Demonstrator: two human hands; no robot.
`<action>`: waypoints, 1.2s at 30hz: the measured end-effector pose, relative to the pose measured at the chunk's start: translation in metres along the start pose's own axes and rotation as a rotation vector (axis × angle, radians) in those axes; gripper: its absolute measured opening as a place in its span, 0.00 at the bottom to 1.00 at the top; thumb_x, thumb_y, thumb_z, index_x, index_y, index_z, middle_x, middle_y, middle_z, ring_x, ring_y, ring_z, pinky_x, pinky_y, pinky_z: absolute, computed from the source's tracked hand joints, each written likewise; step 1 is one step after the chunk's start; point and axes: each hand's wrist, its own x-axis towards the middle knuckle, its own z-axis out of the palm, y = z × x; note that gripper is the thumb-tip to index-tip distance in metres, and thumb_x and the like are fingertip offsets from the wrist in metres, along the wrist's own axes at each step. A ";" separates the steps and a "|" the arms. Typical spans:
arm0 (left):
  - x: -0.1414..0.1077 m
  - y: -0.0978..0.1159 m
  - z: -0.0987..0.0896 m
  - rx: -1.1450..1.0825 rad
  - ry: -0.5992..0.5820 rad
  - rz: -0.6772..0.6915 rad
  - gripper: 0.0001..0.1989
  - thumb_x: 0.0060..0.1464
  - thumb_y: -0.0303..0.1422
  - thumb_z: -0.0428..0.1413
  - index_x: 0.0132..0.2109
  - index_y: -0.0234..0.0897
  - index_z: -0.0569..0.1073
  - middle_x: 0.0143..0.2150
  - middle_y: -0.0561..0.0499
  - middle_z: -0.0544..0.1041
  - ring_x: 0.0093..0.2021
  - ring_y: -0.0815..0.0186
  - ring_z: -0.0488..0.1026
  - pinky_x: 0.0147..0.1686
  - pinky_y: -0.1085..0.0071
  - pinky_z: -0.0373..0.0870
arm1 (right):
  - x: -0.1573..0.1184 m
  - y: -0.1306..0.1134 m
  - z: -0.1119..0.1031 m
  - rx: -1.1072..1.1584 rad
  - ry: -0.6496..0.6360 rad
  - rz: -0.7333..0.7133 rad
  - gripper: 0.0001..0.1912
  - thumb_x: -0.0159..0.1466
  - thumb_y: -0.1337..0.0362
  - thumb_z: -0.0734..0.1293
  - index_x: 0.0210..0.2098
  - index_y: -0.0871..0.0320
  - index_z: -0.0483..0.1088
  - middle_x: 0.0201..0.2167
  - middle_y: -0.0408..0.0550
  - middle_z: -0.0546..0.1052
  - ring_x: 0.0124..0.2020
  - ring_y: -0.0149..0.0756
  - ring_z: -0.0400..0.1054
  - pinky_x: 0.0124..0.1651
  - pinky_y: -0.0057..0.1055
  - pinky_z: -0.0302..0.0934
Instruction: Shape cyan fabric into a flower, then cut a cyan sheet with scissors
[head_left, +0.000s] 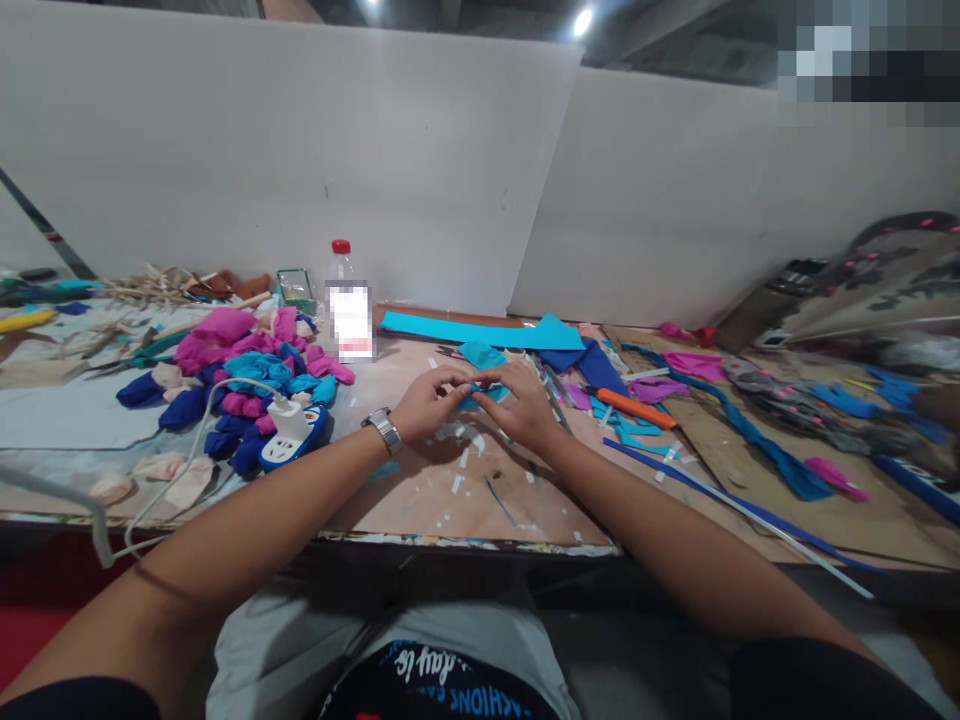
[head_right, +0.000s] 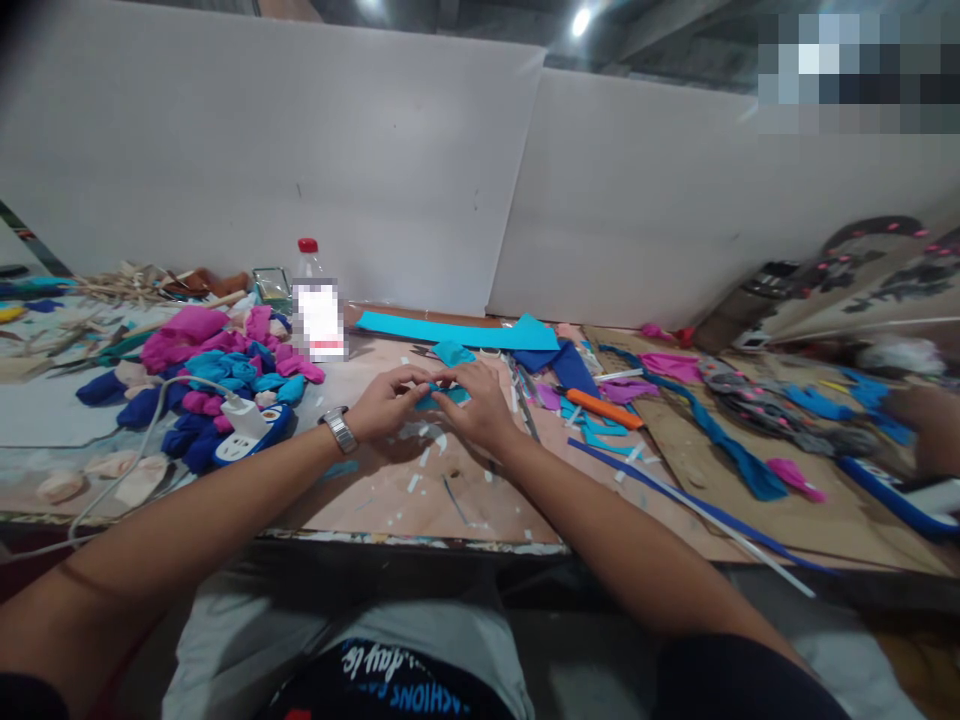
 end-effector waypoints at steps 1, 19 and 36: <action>0.000 0.000 0.000 -0.002 -0.009 -0.007 0.17 0.64 0.45 0.54 0.46 0.38 0.80 0.48 0.45 0.81 0.48 0.59 0.77 0.51 0.61 0.73 | 0.000 0.001 0.000 0.002 -0.012 -0.002 0.09 0.67 0.57 0.70 0.45 0.51 0.77 0.39 0.48 0.81 0.43 0.45 0.72 0.51 0.46 0.60; 0.004 -0.008 0.002 -0.180 0.190 -0.227 0.09 0.61 0.37 0.56 0.37 0.36 0.71 0.37 0.50 0.75 0.39 0.66 0.71 0.41 0.68 0.71 | 0.000 -0.002 0.000 0.031 0.123 0.084 0.05 0.67 0.61 0.67 0.41 0.53 0.68 0.38 0.48 0.76 0.41 0.44 0.70 0.47 0.42 0.63; 0.001 0.003 0.003 -0.084 0.102 -0.177 0.14 0.57 0.42 0.61 0.43 0.35 0.79 0.40 0.47 0.81 0.40 0.62 0.75 0.44 0.65 0.71 | 0.001 -0.006 -0.001 0.013 0.081 -0.023 0.04 0.66 0.61 0.69 0.39 0.53 0.70 0.37 0.48 0.78 0.42 0.45 0.72 0.48 0.44 0.61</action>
